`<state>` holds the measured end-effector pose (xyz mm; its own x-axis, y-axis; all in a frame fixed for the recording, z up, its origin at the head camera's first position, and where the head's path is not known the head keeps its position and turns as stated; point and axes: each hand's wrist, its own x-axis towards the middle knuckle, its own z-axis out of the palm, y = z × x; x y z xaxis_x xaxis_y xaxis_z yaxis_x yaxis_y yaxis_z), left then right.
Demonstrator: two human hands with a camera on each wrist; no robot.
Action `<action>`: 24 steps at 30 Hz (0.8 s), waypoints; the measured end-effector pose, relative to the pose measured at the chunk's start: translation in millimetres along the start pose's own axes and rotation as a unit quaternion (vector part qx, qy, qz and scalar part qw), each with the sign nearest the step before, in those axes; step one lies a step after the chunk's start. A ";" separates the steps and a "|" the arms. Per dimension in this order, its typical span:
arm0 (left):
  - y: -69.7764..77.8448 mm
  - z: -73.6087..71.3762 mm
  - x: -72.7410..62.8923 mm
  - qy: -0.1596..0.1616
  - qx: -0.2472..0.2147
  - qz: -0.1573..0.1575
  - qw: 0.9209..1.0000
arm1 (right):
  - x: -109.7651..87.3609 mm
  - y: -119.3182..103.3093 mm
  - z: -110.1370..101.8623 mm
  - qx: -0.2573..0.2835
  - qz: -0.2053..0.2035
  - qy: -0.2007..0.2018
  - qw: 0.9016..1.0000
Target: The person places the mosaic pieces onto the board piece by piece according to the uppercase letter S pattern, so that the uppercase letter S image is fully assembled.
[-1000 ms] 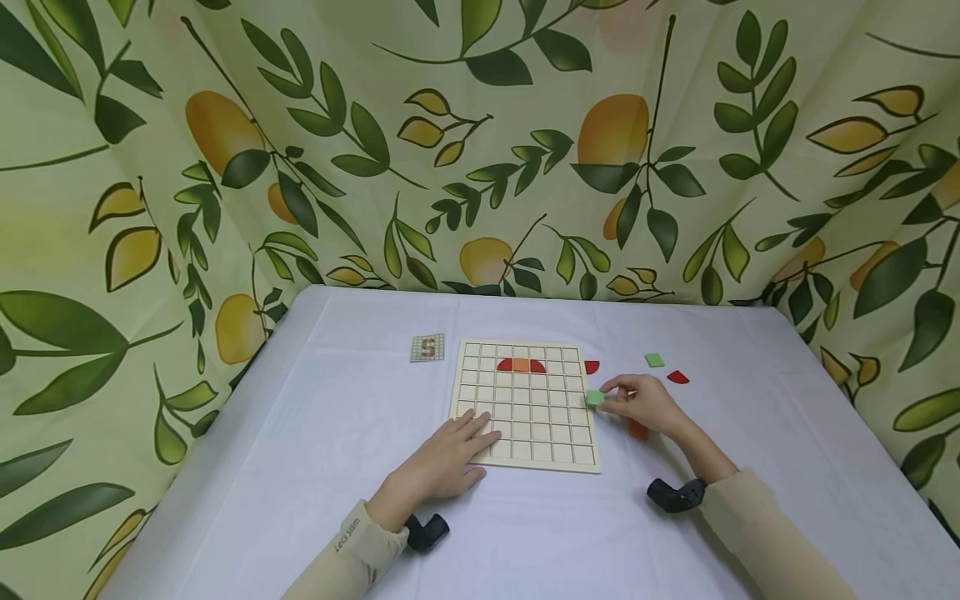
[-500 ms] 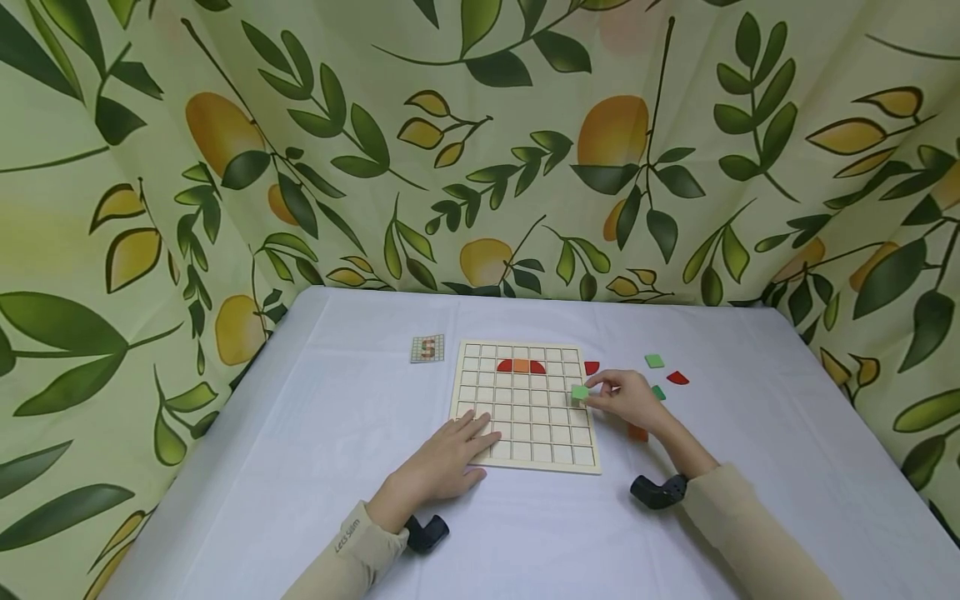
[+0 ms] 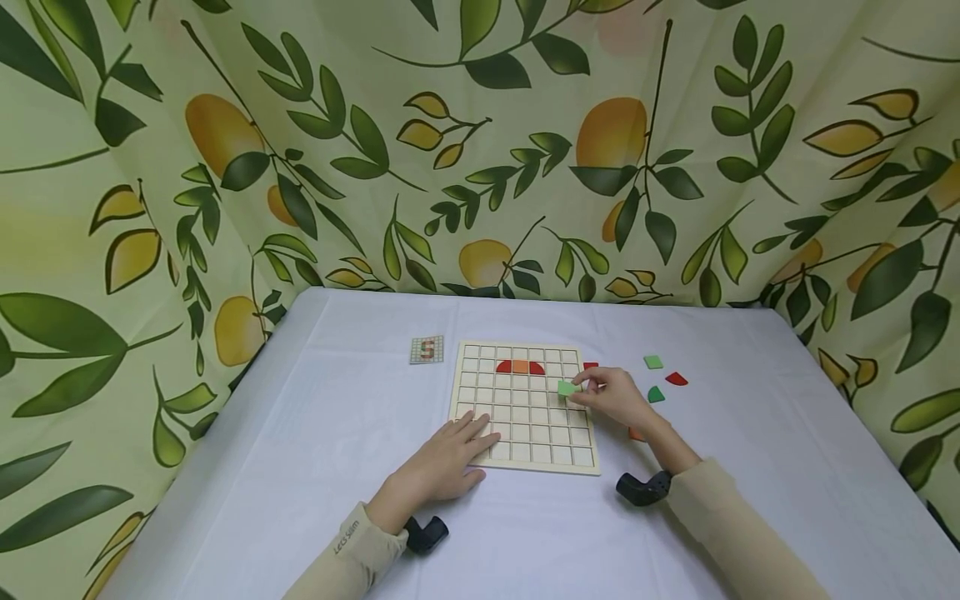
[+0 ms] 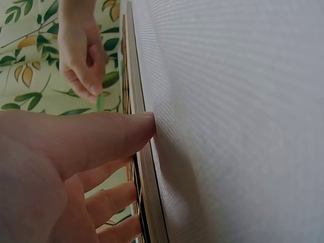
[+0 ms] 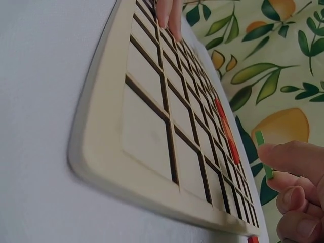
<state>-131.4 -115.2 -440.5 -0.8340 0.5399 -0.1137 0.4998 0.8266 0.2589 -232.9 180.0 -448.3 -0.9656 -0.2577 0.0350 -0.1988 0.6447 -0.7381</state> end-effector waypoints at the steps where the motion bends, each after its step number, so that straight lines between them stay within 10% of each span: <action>1: 0.1 -0.1 -0.1 0.000 0.001 0.000 1.000 | 0.8 -0.2 1.7 0.000 -0.004 0.000 1.000; 24: 0.2 -1.4 -1.4 -0.002 -0.006 0.002 1.000 | 12.8 -14.4 25.3 0.021 -0.018 -0.001 1.000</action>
<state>-130.4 -116.1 -438.9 -0.8312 0.5437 -0.1162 0.5003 0.8226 0.2703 -238.1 149.3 -454.3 -0.9573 -0.2825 0.0607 -0.2267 0.6040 -0.7641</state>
